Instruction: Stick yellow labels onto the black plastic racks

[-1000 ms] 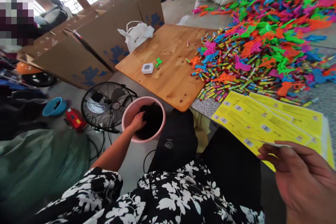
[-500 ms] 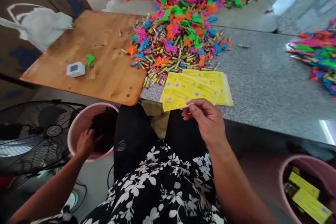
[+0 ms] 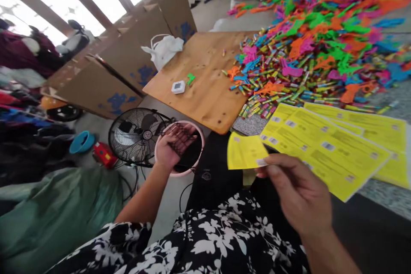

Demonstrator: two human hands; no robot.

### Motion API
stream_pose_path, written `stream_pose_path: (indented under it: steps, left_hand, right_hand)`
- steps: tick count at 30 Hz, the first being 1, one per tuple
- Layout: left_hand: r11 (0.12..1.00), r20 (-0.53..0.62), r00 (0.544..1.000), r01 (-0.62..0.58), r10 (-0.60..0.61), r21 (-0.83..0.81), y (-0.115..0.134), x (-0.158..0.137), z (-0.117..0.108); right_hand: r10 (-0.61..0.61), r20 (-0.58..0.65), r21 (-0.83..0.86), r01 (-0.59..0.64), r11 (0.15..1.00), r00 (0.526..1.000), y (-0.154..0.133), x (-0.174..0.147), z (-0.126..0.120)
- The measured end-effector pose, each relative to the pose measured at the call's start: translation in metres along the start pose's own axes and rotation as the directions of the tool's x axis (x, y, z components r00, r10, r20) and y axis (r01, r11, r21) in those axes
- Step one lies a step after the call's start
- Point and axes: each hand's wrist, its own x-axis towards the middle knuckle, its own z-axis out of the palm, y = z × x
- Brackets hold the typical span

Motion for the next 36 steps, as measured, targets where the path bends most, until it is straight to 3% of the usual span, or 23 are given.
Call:
stream_pose_path:
  steps: [4, 8, 15, 19, 26, 32, 36]
  left_hand:
    - [0.927, 0.153, 0.963, 0.258, -0.223, -0.271, -0.005, -0.002, 0.066]
    - [0.846, 0.283, 0.893, 0.430, -0.349, -0.315, -0.007, -0.003, 0.097]
    - [0.866, 0.349, 0.888, 0.406, -0.300, -0.290, -0.003, -0.006, 0.101]
    - [0.849, 0.370, 0.874, 0.434, -0.315, -0.301, -0.016, -0.001, 0.098]
    - [0.901, 0.131, 0.924, 0.381, -0.360, -0.206, -0.038, 0.005, 0.100]
    - [0.862, 0.139, 0.925, 0.380, -0.354, -0.336, -0.035, 0.008, 0.107]
    - [0.823, 0.213, 0.870, 0.490, -0.444, -0.288, -0.033, 0.014, 0.109]
  right_hand:
    - [-0.129, 0.280, -0.035, 0.145, 0.989, 0.951, -0.006, -0.002, 0.025]
    - [-0.171, 0.324, -0.116, 0.218, 0.969, 0.931, -0.003, 0.002, 0.024]
    - [-0.148, 0.207, -0.036, 0.159, 0.987, 0.967, -0.007, 0.002, 0.017]
    - [-0.130, 0.179, -0.029, 0.137, 0.990, 0.975, -0.008, 0.002, 0.017]
    - [-0.111, 0.109, 0.054, 0.106, 0.993, 0.988, -0.005, 0.001, 0.015]
    - [-0.117, 0.236, -0.136, 0.152, 0.979, 0.965, 0.012, -0.003, 0.012]
    - [-0.117, 0.367, -0.234, 0.214, 0.949, 0.923, 0.018, 0.001, 0.009]
